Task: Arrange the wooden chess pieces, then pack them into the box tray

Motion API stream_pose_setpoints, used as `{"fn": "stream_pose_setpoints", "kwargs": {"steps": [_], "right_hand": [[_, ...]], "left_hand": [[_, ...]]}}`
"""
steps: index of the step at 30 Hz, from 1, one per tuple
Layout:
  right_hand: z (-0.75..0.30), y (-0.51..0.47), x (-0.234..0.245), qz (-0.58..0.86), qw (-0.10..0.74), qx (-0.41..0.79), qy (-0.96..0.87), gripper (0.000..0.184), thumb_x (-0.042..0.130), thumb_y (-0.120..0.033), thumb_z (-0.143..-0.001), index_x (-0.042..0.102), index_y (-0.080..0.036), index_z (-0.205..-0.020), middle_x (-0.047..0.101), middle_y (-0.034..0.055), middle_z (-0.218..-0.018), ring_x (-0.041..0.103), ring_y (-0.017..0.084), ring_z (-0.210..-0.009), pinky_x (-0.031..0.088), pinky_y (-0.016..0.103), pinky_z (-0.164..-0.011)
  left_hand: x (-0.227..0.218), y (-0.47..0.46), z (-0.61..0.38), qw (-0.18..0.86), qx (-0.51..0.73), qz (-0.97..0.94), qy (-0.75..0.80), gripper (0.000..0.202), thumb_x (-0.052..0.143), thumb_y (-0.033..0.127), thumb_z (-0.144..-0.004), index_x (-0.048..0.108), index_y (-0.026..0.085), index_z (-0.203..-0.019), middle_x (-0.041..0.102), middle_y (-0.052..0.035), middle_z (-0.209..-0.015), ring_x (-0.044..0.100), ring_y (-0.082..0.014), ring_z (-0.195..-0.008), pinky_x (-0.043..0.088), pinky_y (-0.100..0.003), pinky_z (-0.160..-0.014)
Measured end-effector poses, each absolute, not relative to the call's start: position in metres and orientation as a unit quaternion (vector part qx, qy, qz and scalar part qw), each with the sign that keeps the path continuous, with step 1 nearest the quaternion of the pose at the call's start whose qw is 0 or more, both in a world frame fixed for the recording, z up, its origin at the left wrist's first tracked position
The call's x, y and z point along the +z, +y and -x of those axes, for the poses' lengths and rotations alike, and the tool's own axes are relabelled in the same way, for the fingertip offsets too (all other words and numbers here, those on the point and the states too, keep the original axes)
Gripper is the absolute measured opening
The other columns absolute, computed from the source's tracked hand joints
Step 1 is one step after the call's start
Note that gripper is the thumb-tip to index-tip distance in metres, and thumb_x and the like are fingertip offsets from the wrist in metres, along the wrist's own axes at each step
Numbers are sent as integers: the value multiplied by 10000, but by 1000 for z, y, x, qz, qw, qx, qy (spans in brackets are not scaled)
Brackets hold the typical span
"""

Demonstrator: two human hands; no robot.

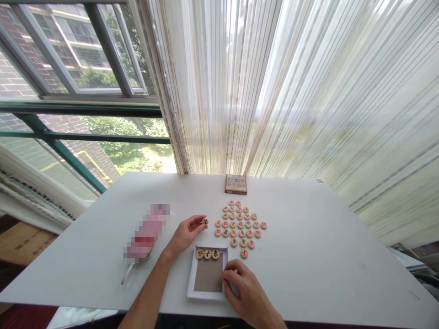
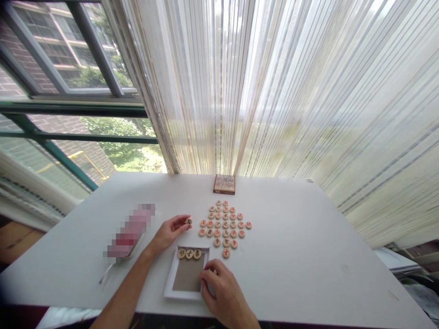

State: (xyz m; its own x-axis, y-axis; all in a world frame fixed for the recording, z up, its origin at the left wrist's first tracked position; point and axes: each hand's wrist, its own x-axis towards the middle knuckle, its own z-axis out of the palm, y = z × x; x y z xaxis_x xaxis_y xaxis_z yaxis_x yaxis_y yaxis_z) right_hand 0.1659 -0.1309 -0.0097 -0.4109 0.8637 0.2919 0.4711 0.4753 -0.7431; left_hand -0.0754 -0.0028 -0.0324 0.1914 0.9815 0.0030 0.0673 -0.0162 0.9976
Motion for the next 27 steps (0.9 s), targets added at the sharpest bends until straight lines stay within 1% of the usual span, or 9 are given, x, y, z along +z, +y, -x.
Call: {"fn": "stream_pose_setpoints", "kwargs": {"steps": [3, 7, 11, 17, 21, 27], "right_hand": [[-165, -131, -11, 428, 345, 288, -784, 245, 518, -84, -846, 650, -235, -987, 580, 58, -957, 595, 186, -860, 512, 281, -779], [-166, -130, -12, 432, 349, 294, -777, 247, 510, -80, -848, 649, -236, -979, 574, 58, -928, 589, 185, -824, 515, 281, -742], [-167, -126, -12, 424, 384, 319, -756, 236, 510, -99, -864, 660, -233, -988, 587, 67, -942, 604, 189, -837, 524, 286, -755], [-171, -121, -11, 429, 422, 360, -713, 224, 482, -155, -913, 683, -235, -971, 594, 74, -934, 610, 194, -839, 522, 298, -774], [-173, -120, -10, 426, 423, 383, -702, 216, 479, -177, -924, 685, -227, -968, 605, 70, -914, 609, 192, -840, 512, 296, -767], [-174, -119, -7, 426, 424, 390, -697, 220, 482, -177, -925, 690, -225, -976, 621, 59, -894, 615, 180, -816, 505, 280, -744]], "left_hand": [[-34, -2, 76, 531, 430, -563, 464, 510, 734, 432, -774, 617, 155, -1185, 734, -100, -1073, 701, -239, -1003, 531, -420, -968], [-34, -2, 76, 537, 425, -563, 463, 501, 729, 428, -778, 613, 155, -1182, 725, -102, -1083, 697, -235, -996, 531, -419, -962], [-31, -3, 75, 532, 425, -563, 467, 470, 710, 438, -792, 597, 157, -1152, 717, -91, -1020, 708, -224, -924, 553, -410, -908], [-30, -4, 74, 523, 435, -564, 467, 397, 721, 398, -784, 571, 183, -1081, 699, -62, -979, 694, -195, -901, 554, -361, -872], [-30, -5, 73, 510, 448, -570, 463, 357, 732, 358, -777, 555, 190, -1039, 673, -46, -964, 670, -180, -910, 545, -349, -878], [-29, -6, 72, 507, 452, -573, 459, 286, 732, 352, -777, 545, 192, -922, 641, -31, -957, 652, -173, -910, 539, -330, -864]]}}
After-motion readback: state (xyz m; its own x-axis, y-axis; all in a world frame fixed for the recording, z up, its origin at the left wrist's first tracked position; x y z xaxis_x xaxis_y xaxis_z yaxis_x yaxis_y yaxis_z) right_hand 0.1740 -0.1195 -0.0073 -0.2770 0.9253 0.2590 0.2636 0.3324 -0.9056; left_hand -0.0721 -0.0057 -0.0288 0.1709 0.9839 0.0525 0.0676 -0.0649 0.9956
